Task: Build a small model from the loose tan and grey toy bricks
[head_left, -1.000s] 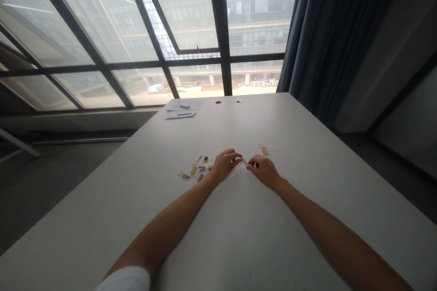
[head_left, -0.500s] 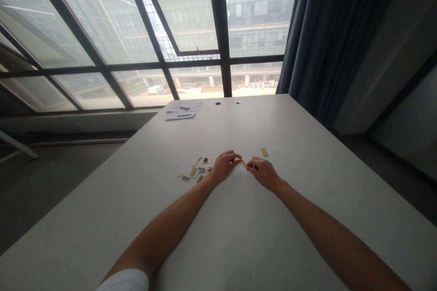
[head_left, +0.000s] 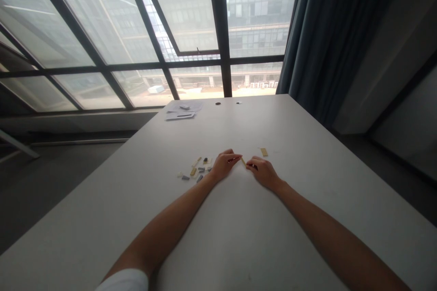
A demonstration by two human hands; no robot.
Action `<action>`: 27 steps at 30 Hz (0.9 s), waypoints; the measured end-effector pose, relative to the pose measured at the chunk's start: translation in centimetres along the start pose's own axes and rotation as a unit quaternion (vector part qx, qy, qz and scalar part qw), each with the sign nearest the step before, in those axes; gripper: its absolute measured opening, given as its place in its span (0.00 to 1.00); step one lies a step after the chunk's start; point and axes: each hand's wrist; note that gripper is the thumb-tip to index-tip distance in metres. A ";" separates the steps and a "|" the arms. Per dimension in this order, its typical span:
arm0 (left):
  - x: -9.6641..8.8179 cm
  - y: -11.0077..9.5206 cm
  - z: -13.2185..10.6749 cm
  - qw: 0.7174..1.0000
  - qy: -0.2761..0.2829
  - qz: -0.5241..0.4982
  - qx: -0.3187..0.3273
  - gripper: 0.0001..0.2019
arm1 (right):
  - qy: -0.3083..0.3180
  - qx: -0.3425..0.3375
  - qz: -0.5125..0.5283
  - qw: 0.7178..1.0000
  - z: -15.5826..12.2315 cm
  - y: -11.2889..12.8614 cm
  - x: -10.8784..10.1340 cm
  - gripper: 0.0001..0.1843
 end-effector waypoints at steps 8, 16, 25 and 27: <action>0.1 0.4 0.0 0.999 -0.017 -0.034 -0.001 0.16 | 0.006 -0.012 -0.002 1.000 -0.1 0.1 -0.1 0.05; 0.0 0.3 0.0 0.999 -0.024 -0.043 -0.003 0.14 | 0.009 -0.021 0.008 1.000 -0.1 0.0 0.0 0.04; 0.0 0.3 0.1 0.999 -0.018 -0.043 -0.006 0.12 | 0.010 -0.018 0.004 1.000 -0.1 0.0 0.0 0.04; 0.0 0.2 0.1 0.999 -0.017 -0.039 -0.006 0.12 | 0.010 -0.016 0.003 1.000 -0.1 0.1 -0.1 0.05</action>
Point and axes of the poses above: each hand's wrist, its own z-axis towards the middle knuckle, its own x-axis out of the palm, y = z × x, and after that the axes turned 5 degrees about z, right-handed
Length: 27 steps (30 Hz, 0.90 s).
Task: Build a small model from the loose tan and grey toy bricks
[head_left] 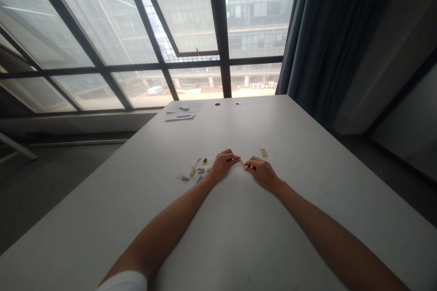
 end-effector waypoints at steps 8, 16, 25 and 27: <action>0.0 0.3 0.1 1.000 0.004 0.012 0.009 0.09 | 0.000 0.012 -0.001 1.000 0.0 0.0 0.0 0.05; 0.0 0.1 0.1 1.000 0.020 0.014 0.003 0.10 | 0.007 0.022 -0.006 1.000 -0.1 -0.2 0.2 0.14; 0.1 0.5 0.1 0.999 0.030 -0.002 0.020 0.10 | 0.021 0.011 0.010 1.000 -0.1 -0.3 0.3 0.21; 0.1 0.5 0.1 0.999 0.029 -0.003 0.021 0.10 | 0.021 0.008 0.012 1.000 -0.1 -0.3 0.3 0.21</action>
Point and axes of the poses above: each hand's wrist, its own z-axis towards the middle knuckle, its own x-axis out of the palm, y = z × x, and after that the axes turned 5 degrees about z, right-handed
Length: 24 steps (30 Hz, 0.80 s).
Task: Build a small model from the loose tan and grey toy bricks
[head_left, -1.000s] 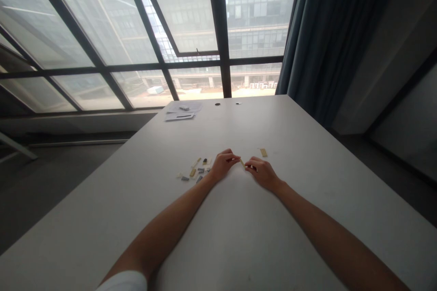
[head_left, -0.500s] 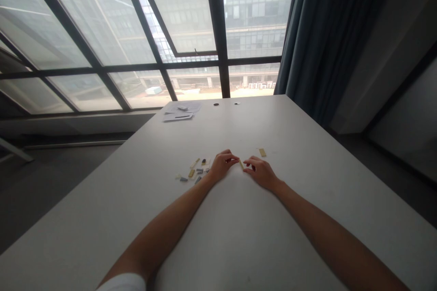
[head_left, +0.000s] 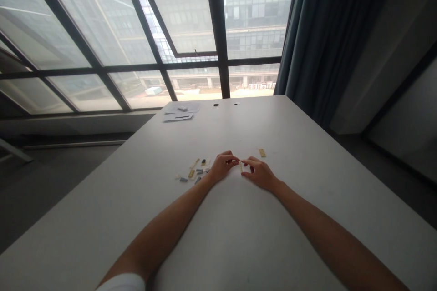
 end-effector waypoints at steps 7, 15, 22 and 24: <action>-0.1 -0.3 0.1 1.000 0.003 0.000 0.003 0.11 | 0.000 0.002 0.006 1.000 0.0 0.0 0.1 0.24; -0.1 -0.4 0.1 1.000 0.006 0.004 0.005 0.10 | 0.002 -0.001 0.009 1.000 0.0 0.2 -0.1 0.24; 0.0 -0.3 0.0 1.000 0.013 0.001 0.008 0.09 | 0.001 0.001 0.007 1.000 -0.1 0.4 -0.2 0.21; 0.0 -0.4 0.0 1.000 0.015 0.002 0.008 0.09 | -0.001 0.005 0.001 1.000 -0.1 0.5 -0.2 0.21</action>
Point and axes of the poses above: each hand's wrist, its own z-axis towards the middle knuckle, its own x-axis out of the palm, y = z × x, and after that the axes turned 5 degrees about z, right-handed
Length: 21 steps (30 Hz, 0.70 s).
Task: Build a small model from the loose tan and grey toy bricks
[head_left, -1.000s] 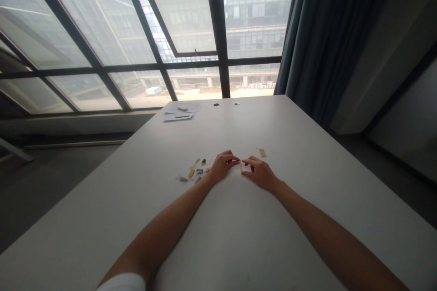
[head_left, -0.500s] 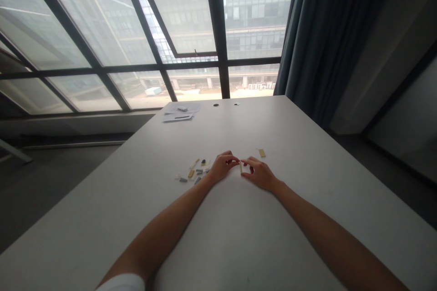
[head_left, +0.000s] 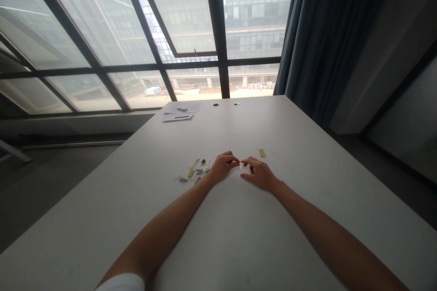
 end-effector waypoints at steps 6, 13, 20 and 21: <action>-0.1 -0.1 0.1 1.000 0.004 0.008 0.002 0.11 | -0.002 0.007 -0.012 1.000 0.0 0.4 -0.2 0.20; -0.1 -0.2 0.0 1.000 0.004 0.018 -0.002 0.11 | -0.014 0.003 0.010 1.000 0.1 0.1 0.0 0.22; -0.1 -0.3 -0.1 1.000 0.008 0.017 0.000 0.11 | -0.038 0.010 0.050 0.998 0.2 0.0 0.0 0.22; -0.1 -0.4 -0.1 1.000 0.008 0.017 0.001 0.11 | -0.043 0.012 0.053 0.998 0.2 0.0 0.0 0.23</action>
Point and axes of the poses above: each hand's wrist, its own z-axis towards the middle knuckle, its own x-axis out of the palm, y = z × x, and after that the axes turned 5 degrees about z, right-handed
